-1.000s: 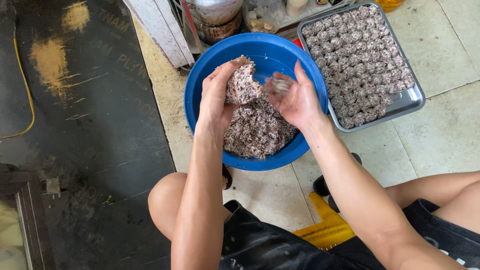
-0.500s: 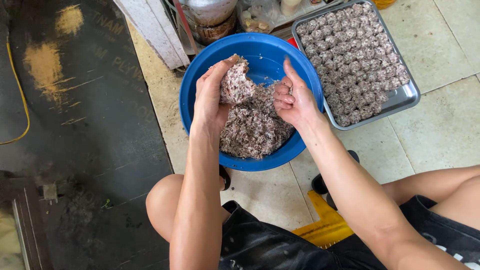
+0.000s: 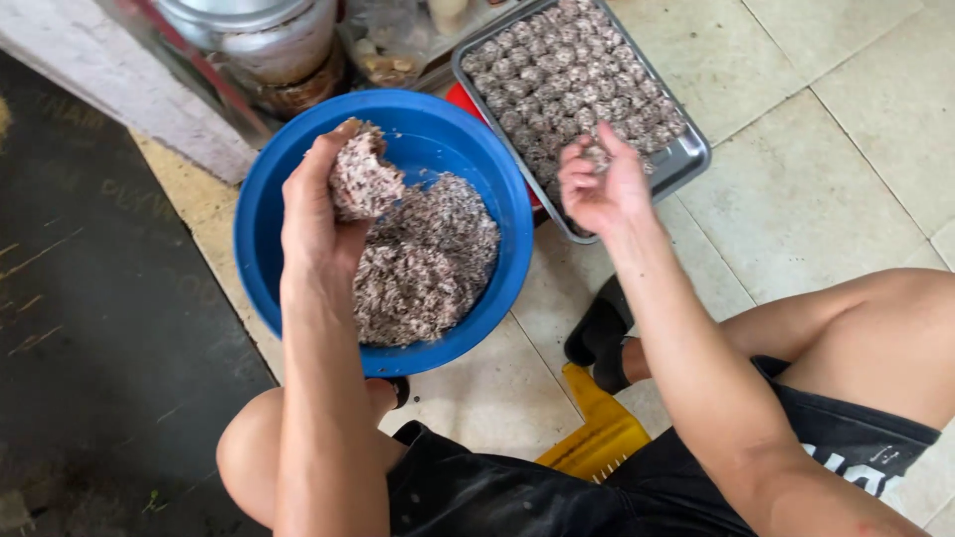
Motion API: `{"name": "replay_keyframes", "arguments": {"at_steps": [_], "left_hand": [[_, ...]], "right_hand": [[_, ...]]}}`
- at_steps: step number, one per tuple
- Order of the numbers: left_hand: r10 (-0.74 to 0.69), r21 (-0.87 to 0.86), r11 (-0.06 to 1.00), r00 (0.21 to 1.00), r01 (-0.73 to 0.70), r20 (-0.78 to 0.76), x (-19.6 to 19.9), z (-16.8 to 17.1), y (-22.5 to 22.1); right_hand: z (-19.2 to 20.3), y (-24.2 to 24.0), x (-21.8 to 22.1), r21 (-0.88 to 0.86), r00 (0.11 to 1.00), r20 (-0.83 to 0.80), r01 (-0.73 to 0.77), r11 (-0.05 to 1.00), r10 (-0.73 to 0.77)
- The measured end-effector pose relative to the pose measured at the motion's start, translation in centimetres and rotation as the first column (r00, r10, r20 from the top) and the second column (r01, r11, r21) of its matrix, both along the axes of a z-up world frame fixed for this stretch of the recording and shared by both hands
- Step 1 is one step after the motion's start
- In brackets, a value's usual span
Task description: Roll a food mixture into small balls and place them onto a metal tray.
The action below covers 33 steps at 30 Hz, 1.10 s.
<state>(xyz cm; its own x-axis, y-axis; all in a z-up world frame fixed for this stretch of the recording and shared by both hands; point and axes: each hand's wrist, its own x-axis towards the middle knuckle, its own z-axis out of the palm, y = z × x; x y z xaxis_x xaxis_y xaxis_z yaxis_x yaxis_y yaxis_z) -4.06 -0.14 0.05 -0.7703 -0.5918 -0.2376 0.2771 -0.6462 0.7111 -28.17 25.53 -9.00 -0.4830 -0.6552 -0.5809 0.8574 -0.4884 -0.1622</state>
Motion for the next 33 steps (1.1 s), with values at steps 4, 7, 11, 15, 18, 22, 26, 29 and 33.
{"name": "replay_keyframes", "arguments": {"at_steps": [4, 7, 11, 15, 18, 22, 26, 29, 33], "left_hand": [[-0.009, -0.013, 1.000, 0.999, 0.010, 0.043, -0.6, -0.5, -0.1], [-0.010, -0.013, 1.000, 0.996, 0.011, 0.087, -1.1, -1.1, -0.3], [-0.030, -0.024, 0.999, 0.996, 0.032, 0.079, -1.5, -0.5, 0.1], [0.000, -0.046, 0.999, 0.988, 0.007, 0.156, -1.7, 0.5, 0.6], [0.019, -0.052, 0.999, 0.982, -0.009, 0.190, -1.7, 0.8, 0.7], [0.017, -0.067, 0.998, 0.984, -0.005, 0.175, -1.3, 0.3, 0.4], [0.036, -0.069, 0.997, 0.988, -0.025, 0.153, -1.0, 0.3, 0.3], [0.044, -0.067, 0.997, 0.986, -0.034, 0.160, -0.9, 0.5, 0.3], [0.057, -0.088, 0.995, 0.985, -0.043, 0.165, -1.0, 0.6, 0.5]], "right_hand": [[-1.9, 7.2, -6.1, -0.003, 0.973, -0.231, 0.007, 1.000, -0.007], [2.4, 9.1, -6.7, 0.037, 0.887, -0.461, 0.052, 0.998, -0.029], [8.0, 9.3, -5.7, 0.432, 0.893, -0.403, 0.378, 0.818, -0.200], [-0.4, 13.3, -9.9, 0.219, 0.891, -0.349, 0.379, 0.899, -0.291], [-4.4, 13.6, -11.2, 0.266, 0.901, -0.228, 0.422, 0.867, -0.369], [-6.4, 13.3, -12.1, 0.370, 0.918, -0.364, 0.300, 0.879, -0.160], [-3.3, 11.5, -10.4, 0.642, 0.841, -0.530, 0.314, 0.699, 0.109], [-6.0, 12.2, -12.0, 0.717, 0.760, -0.577, 0.296, 0.631, 0.299], [-8.8, 13.1, -13.5, 0.755, 0.445, -0.655, 0.421, 0.502, 0.611]]}}
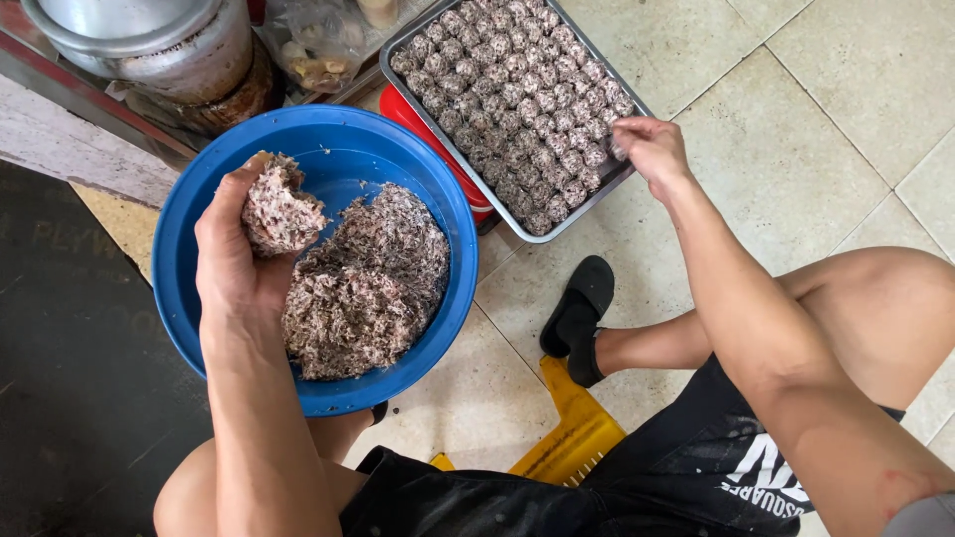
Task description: Roll a food mixture into small balls and place them onto a metal tray.
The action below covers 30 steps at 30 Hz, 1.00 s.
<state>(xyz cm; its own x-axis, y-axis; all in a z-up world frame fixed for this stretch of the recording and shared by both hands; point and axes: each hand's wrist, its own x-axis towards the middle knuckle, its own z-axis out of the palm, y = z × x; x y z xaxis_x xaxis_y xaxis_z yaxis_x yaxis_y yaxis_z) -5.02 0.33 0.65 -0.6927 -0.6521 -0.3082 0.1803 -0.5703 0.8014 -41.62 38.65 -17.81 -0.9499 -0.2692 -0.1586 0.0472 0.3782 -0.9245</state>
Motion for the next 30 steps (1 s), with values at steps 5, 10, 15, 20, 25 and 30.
{"name": "replay_keyframes", "arguments": {"at_steps": [5, 10, 15, 20, 25, 30], "left_hand": [[-0.019, 0.010, 1.000, 1.000, 0.019, -0.023, 0.1, -0.1, -0.1], [0.012, -0.015, 1.000, 0.999, -0.012, 0.030, 0.1, 0.3, 0.3], [0.014, 0.005, 1.000, 1.000, -0.014, 0.022, 0.3, 0.2, 0.1], [0.005, 0.007, 1.000, 1.000, -0.005, -0.016, 0.6, 0.0, 0.0], [-0.006, 0.097, 0.995, 0.999, 0.011, -0.051, 0.6, -1.3, -0.1], [0.007, 0.094, 0.996, 1.000, -0.005, -0.024, 0.4, -1.0, 1.1]], "right_hand": [[3.5, -0.7, 2.0, 0.247, 0.997, 0.075, -0.054, 0.967, 0.037], [6.3, -1.2, 3.5, 0.479, 0.995, 0.078, -0.097, 0.873, 0.068], [7.4, -1.4, 4.2, 0.541, 0.993, 0.054, -0.115, 0.833, 0.102], [5.9, -0.9, 3.0, 0.622, 0.982, 0.060, -0.177, 0.762, 0.178], [7.5, -4.5, 5.3, 0.334, 0.972, -0.180, -0.084, 0.939, 0.151], [16.7, -16.1, 18.1, -0.016, 0.866, -0.202, -0.469, 0.883, 0.457]]}}
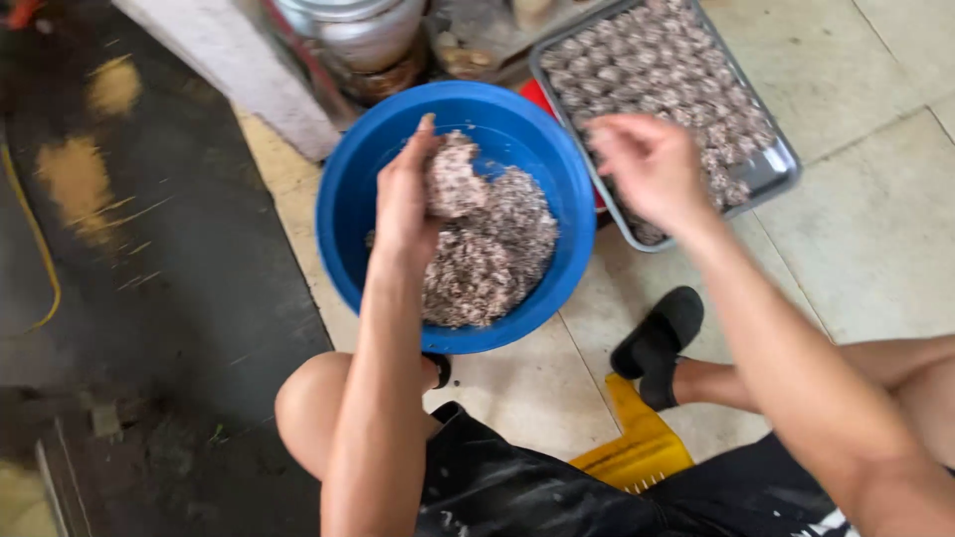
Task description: Roll a food mixture into small balls and place them onto a metal tray.
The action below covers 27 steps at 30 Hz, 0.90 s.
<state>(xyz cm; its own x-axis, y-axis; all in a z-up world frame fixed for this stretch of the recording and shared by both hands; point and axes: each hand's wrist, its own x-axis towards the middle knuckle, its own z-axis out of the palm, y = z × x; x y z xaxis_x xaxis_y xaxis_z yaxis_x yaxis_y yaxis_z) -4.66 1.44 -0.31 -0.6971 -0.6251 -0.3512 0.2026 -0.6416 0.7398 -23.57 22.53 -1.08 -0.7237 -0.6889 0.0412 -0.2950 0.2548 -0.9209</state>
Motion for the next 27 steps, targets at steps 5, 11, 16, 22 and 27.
{"name": "replay_keyframes", "arguments": {"at_steps": [5, 11, 16, 22, 27], "left_hand": [[0.032, -0.095, 0.995, 0.999, -0.030, 0.021, 1.1, -1.8, -0.2], [0.222, -0.281, 0.938, 0.974, -0.201, 0.045, 2.9, -2.8, -0.5], [0.171, -0.253, 0.961, 0.962, -0.114, 0.214, 4.6, -2.0, -0.5], [0.326, -0.388, 0.895, 0.917, -0.222, 0.229, 4.4, -5.0, -1.5], [0.276, -0.293, 0.938, 0.913, -0.187, 0.300, 4.0, -5.0, -2.0]], "right_hand": [[2.7, -9.0, 10.1, -0.192, 0.914, -0.369, -0.255, 0.948, 0.172], [1.5, -12.8, 14.2, -0.243, 0.836, -0.548, -0.136, 0.960, -0.020], [0.9, -14.1, 14.2, -0.174, 0.842, -0.536, -0.182, 0.968, 0.062], [1.2, -14.9, 14.3, -0.110, 0.864, -0.479, -0.233, 0.966, 0.154], [2.1, -14.6, 13.3, -0.080, 0.915, -0.365, -0.215, 0.973, 0.172]]}}
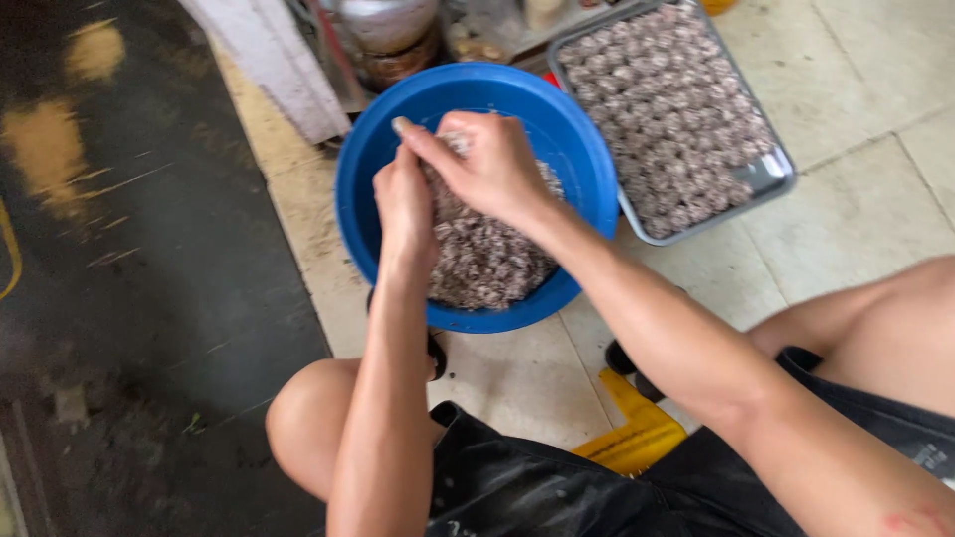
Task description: Roll a food mixture into small balls and place them onto a metal tray.
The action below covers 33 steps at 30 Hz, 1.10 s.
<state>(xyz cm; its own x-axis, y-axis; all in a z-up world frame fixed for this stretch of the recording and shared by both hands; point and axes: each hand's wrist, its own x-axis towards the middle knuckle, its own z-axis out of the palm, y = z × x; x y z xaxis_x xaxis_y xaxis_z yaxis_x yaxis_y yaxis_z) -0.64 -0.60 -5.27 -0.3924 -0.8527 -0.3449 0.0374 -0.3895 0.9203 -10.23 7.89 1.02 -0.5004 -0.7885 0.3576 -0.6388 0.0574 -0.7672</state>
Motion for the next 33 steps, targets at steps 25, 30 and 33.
{"name": "replay_keyframes", "arguments": {"at_steps": [25, 30, 33], "left_hand": [[-0.190, 0.129, 0.960, 0.918, 0.247, -0.349, 1.1, 5.4, 1.1], [-0.141, 0.135, 0.974, 0.950, 0.184, -0.279, 1.9, 9.4, 1.3], [-0.122, 0.025, 0.989, 0.893, 0.147, -0.433, 0.4, 4.2, 0.5]], "right_hand": [[-1.5, 2.7, -4.0, -0.329, -0.276, 0.877, 0.249, 0.911, 0.393], [-9.3, 1.2, -7.0, -0.144, -0.238, 0.949, 0.251, 0.957, 0.205], [-12.5, 1.5, -8.4, -0.167, -0.220, 0.959, 0.077, 0.983, 0.180]]}}
